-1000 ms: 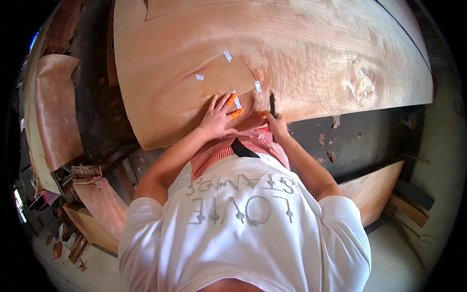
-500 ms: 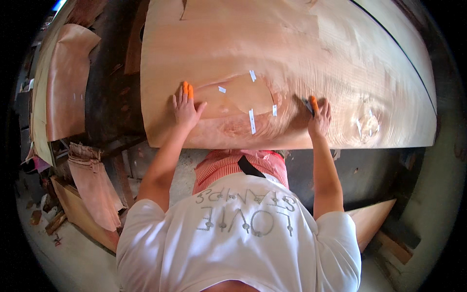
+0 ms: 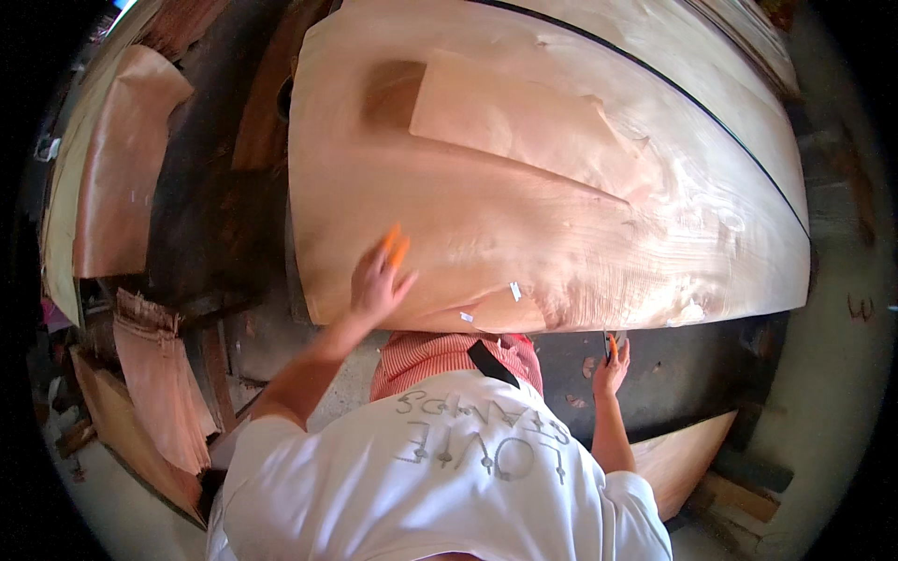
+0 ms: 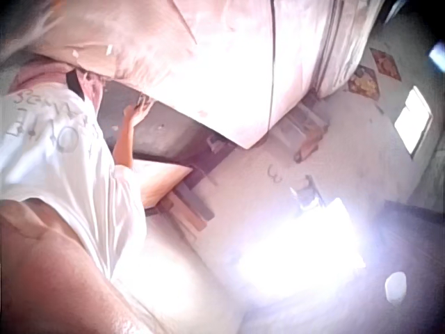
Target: The person cuts shapes out of a large sheet of wood veneer using a utility knife and removes the cutout pieces.
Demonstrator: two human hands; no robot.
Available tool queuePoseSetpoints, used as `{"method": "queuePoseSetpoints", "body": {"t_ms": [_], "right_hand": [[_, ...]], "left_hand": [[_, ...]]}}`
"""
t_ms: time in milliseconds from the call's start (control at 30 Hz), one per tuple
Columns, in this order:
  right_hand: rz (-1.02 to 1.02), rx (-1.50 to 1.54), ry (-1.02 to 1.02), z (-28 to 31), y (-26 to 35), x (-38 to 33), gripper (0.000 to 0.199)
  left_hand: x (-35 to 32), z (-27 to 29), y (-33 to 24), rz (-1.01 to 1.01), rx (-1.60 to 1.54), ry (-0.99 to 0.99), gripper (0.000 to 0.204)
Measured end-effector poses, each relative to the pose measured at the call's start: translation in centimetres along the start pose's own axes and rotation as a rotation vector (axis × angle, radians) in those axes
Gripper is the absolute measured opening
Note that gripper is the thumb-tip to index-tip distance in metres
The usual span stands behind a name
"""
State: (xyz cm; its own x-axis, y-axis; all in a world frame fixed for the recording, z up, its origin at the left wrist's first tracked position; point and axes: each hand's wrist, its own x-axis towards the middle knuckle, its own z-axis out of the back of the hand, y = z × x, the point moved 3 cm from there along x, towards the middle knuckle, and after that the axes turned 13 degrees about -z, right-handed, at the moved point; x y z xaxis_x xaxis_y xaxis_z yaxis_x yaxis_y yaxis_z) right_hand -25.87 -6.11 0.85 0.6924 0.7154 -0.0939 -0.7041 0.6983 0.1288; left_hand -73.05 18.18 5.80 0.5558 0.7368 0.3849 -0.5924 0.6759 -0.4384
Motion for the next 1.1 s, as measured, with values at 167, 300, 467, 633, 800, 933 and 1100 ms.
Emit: {"method": "queuePoseSetpoints", "body": {"t_ms": [167, 300, 467, 633, 800, 933, 1100], "right_hand": [[0.006, 0.35, 0.001, -1.1, 2.3, -4.5, 0.035], [-0.002, 0.318, 0.158, -0.1, 4.3, -9.7, 0.033], [-0.171, 0.348, 0.24, -1.4, 2.9, -15.0, 0.031], [-0.016, 0.334, 0.352, -3.3, 3.3, -15.4, 0.03], [0.123, 0.362, 0.381, -3.7, 5.6, -14.1, 0.026], [0.07, 0.419, 0.427, -6.0, 6.7, -15.6, 0.024], [0.192, 0.38, 0.481, -11.8, 6.0, -21.5, 0.024]], "left_hand": [[18.1, -2.6, 5.1, -0.105, 0.211, -0.025, 0.077], [19.8, -11.2, 9.7, -0.03, 0.237, 0.205, 0.073], [17.3, -11.5, 9.3, -0.321, 0.271, -0.002, 0.027], [14.3, -6.8, 7.0, -0.216, 0.07, -0.109, 0.005], [8.9, 4.3, 6.0, 0.094, -0.063, -0.133, 0.009], [-0.8, 16.1, 7.4, 0.266, 0.017, -0.239, 0.019], [-19.9, 29.8, 8.8, 0.442, 0.226, -0.371, 0.021]]}}
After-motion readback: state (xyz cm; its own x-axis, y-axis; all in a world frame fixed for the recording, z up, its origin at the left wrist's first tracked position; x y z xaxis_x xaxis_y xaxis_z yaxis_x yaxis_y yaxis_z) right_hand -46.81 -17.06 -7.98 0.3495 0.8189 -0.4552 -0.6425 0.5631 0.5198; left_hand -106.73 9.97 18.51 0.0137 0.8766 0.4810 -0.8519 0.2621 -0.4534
